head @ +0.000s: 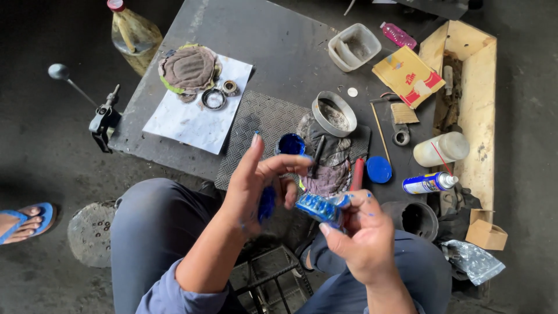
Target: Applying grease to a wheel bearing by hand on a workbench
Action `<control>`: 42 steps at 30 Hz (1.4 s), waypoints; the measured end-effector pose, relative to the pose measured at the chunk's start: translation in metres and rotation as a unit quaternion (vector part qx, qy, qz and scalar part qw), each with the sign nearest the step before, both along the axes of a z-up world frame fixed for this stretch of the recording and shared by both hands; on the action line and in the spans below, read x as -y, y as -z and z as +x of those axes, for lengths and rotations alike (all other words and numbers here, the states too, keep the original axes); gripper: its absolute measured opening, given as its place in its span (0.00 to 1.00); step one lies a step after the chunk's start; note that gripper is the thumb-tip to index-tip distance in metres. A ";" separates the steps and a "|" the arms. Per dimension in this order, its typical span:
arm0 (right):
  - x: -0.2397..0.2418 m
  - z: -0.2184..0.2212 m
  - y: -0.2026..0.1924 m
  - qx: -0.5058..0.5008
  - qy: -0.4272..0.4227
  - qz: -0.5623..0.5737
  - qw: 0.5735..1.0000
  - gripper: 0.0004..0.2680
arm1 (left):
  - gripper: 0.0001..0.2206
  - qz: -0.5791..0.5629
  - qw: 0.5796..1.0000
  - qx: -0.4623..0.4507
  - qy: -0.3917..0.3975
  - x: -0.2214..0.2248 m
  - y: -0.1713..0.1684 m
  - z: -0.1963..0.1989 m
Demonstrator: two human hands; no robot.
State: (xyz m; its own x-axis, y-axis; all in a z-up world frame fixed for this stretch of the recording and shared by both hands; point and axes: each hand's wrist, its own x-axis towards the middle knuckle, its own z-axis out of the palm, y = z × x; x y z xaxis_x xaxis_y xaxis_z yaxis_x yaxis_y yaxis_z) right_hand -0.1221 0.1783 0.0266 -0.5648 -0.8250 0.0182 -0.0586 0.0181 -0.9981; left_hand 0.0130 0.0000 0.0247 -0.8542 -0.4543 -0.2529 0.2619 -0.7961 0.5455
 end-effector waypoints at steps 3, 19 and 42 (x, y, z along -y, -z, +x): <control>-0.007 0.015 -0.011 -0.267 -0.013 0.026 0.963 0.17 | 0.39 0.093 0.991 -0.040 -0.088 0.000 0.020 -0.007; -0.014 0.036 -0.038 -0.636 -0.151 -0.118 0.748 0.06 | 0.38 0.206 0.959 -0.143 -0.133 -0.010 0.025 -0.021; -0.069 0.090 0.004 -0.560 0.099 -0.051 0.821 0.15 | 0.43 0.261 0.872 -0.412 -0.029 -0.056 0.040 -0.018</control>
State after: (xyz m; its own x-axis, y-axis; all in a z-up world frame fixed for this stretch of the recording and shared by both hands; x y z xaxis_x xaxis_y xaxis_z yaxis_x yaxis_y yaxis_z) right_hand -0.0321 0.2470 0.0225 -0.2701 -0.6814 0.6802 -0.9463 0.0574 -0.3182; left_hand -0.0052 0.0557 -0.0148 -0.8236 -0.5086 0.2512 0.4411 -0.8526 -0.2802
